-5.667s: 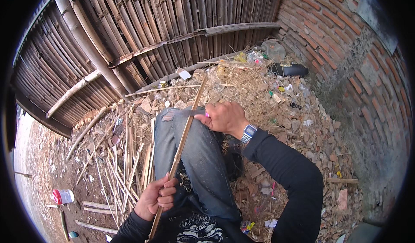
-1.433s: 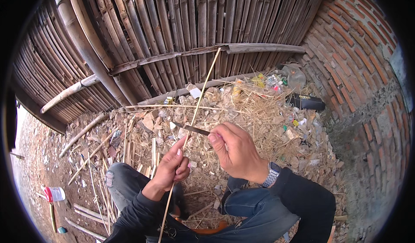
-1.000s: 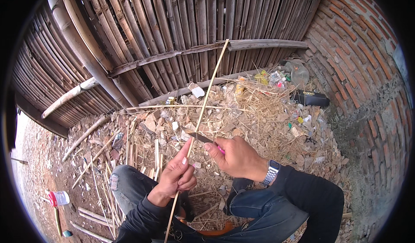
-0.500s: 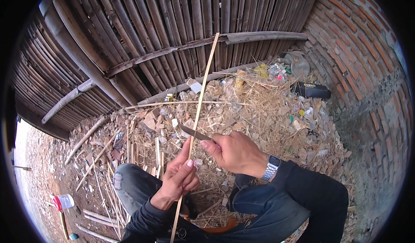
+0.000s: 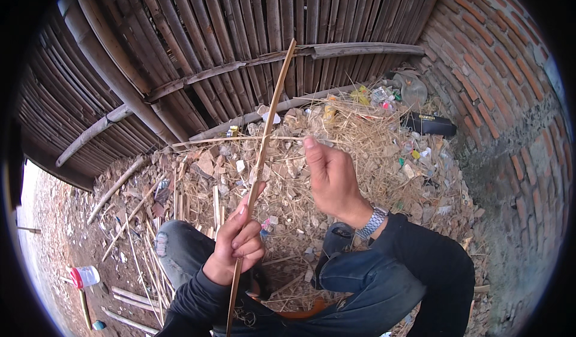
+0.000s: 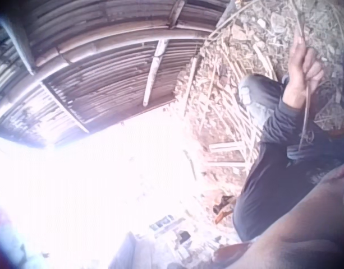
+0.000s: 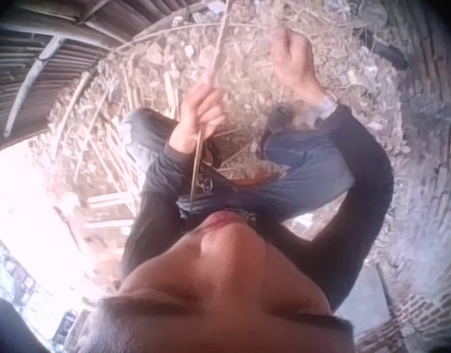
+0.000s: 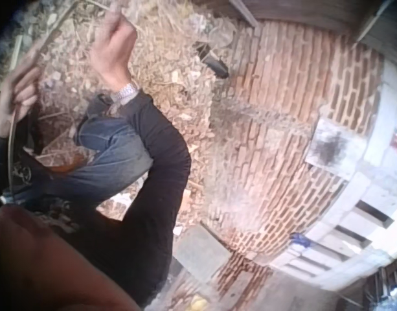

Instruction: The person shaves a thin strip of bamboo by hand using a knife, making repeated scraping motions along the length of the wood to remove material.

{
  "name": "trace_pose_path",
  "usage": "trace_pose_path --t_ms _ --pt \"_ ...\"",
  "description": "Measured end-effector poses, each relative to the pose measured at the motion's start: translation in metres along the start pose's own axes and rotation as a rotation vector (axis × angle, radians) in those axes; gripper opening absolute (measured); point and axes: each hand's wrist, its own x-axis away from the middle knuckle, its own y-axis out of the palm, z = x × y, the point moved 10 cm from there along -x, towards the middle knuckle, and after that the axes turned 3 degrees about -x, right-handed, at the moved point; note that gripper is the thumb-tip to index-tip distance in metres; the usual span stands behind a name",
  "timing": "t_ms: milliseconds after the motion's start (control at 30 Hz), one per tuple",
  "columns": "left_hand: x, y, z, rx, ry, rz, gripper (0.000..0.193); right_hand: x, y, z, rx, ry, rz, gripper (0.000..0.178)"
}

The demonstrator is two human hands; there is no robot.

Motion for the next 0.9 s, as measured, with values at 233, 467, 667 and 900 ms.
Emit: trace_pose_path --t_ms 233,467,667,900 --pt "-0.002 -0.024 -0.010 -0.334 0.064 0.098 0.052 -0.004 -0.040 -0.012 -0.148 0.086 0.008 0.032" --pt "-0.007 -0.030 -0.012 -1.046 0.179 0.218 0.059 0.014 0.000 -0.042 0.364 -0.259 -0.218 0.031" --pt "-0.004 -0.025 0.000 -1.419 0.326 0.277 0.061 0.018 0.020 -0.032 0.423 -0.158 -0.304 0.023" --pt "-0.001 -0.025 -0.004 -1.372 0.241 0.325 0.058 0.016 0.029 -0.008 0.316 -0.115 -0.347 0.018"
